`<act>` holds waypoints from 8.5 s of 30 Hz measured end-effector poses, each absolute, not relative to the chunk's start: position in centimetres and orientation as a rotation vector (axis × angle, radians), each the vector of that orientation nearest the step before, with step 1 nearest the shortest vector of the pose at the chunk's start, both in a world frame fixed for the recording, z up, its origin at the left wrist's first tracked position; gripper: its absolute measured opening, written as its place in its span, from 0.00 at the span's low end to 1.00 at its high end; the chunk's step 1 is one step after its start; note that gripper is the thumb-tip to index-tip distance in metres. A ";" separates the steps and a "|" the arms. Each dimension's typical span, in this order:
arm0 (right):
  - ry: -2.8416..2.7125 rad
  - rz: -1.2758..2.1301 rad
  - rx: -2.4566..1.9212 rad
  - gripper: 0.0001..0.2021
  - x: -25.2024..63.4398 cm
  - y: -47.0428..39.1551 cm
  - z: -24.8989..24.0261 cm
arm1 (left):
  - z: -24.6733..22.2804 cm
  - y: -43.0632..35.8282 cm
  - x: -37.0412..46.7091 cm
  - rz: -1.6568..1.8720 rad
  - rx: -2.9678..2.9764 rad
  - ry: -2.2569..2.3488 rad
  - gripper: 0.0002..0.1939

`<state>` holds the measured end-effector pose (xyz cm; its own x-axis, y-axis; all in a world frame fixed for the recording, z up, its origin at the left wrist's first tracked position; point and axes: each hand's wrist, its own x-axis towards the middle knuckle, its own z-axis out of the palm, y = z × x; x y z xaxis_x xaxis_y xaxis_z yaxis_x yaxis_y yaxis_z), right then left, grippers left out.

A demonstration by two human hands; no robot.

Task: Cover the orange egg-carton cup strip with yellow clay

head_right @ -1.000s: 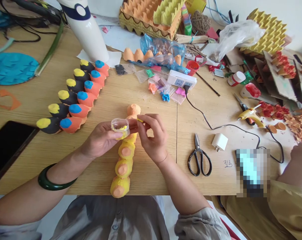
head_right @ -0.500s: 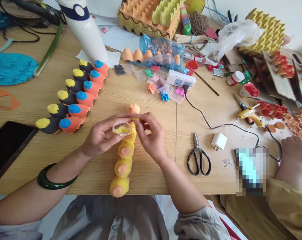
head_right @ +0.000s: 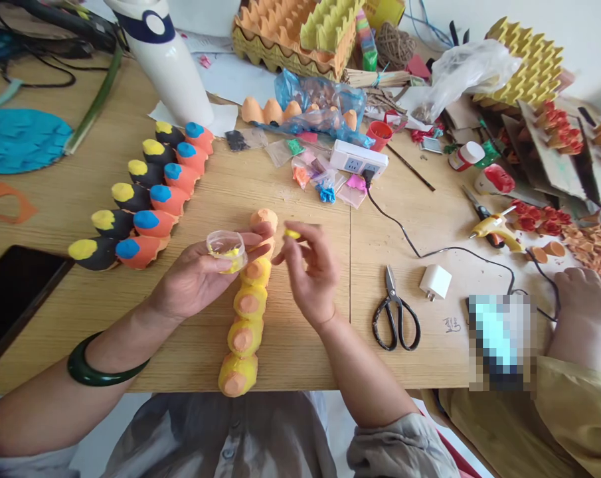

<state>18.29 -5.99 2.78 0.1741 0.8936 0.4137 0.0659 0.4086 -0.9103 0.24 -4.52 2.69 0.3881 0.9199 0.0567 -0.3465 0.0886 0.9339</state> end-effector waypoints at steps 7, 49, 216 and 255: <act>-1.290 0.838 -0.999 0.10 18.6 -6.1 3.6 | 2.6 -5.1 0.3 1.203 1.362 0.845 0.22; -1.233 0.910 -1.013 0.08 17.5 -6.9 2.6 | 2.8 -5.1 0.1 1.381 1.999 1.317 0.19; -1.564 0.618 -0.911 0.16 16.9 -7.5 3.3 | 1.8 -4.8 0.1 1.360 2.115 1.197 0.29; -1.766 0.234 -0.871 0.23 17.3 -7.1 3.2 | 2.1 -5.0 0.4 1.445 2.007 1.143 0.26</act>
<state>17.31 -7.09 3.19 -0.1307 0.6557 0.7436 0.4397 0.7106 -0.5493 0.37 -4.97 2.08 0.1248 0.8067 0.5776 0.3765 -0.5771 0.7247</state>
